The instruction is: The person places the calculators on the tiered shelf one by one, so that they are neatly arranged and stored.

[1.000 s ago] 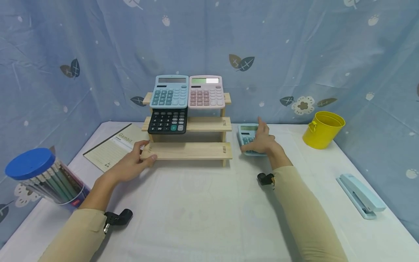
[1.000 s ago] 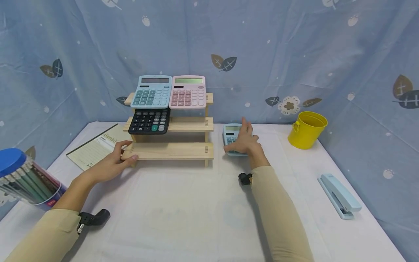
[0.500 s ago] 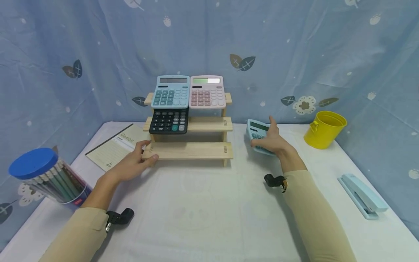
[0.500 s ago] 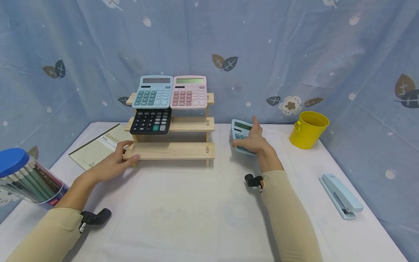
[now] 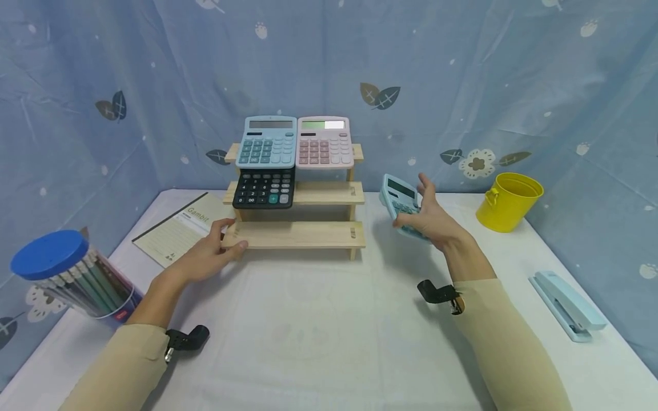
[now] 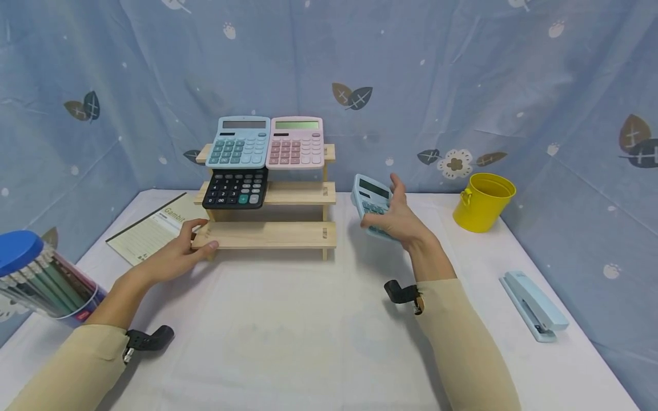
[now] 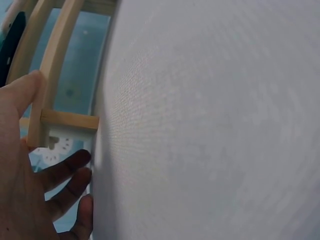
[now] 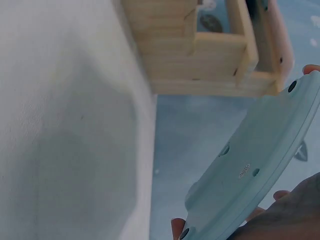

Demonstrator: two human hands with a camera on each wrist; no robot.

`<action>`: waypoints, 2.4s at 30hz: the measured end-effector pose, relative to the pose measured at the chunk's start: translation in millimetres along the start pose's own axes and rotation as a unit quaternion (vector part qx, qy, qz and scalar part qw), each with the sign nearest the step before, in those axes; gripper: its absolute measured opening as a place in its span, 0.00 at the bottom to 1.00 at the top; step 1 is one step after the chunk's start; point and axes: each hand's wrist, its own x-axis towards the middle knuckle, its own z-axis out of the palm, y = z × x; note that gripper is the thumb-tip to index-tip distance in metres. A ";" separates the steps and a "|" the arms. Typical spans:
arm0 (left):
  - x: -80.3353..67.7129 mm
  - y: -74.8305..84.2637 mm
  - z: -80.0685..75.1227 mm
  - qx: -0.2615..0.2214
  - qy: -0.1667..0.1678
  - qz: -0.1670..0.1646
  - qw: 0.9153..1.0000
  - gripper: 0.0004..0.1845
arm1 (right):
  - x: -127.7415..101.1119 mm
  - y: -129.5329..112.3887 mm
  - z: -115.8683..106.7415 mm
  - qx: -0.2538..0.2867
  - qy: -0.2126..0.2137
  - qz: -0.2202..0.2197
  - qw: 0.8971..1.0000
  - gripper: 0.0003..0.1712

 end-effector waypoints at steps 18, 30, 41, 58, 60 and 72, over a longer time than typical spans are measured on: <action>1.7 2.4 -0.7 0.000 -0.008 -0.001 1.000 0.49 | -32.9 -18.7 17.6 -0.018 -0.049 -0.080 0.995 0.72; -3.0 0.3 -1.3 0.011 -0.007 -0.013 1.000 0.49 | -33.3 -28.7 40.0 -0.037 -0.090 -0.121 0.988 0.72; 0.3 3.0 0.8 0.015 -0.010 -0.008 1.000 0.49 | -30.7 -34.8 57.5 -0.136 -0.071 -0.148 0.977 0.69; 0.2 3.4 -1.6 0.005 -0.011 -0.016 1.000 0.50 | -18.4 -68.1 96.6 -0.337 0.006 -0.156 0.929 0.57; 0.3 2.3 -1.4 0.006 -0.011 -0.016 1.000 0.50 | -15.4 -71.1 102.0 -0.346 0.007 -0.151 0.926 0.54; 1.9 0.4 0.5 0.002 -0.010 -0.010 1.000 0.50 | -4.1 -77.6 115.6 -0.386 0.020 -0.131 0.913 0.54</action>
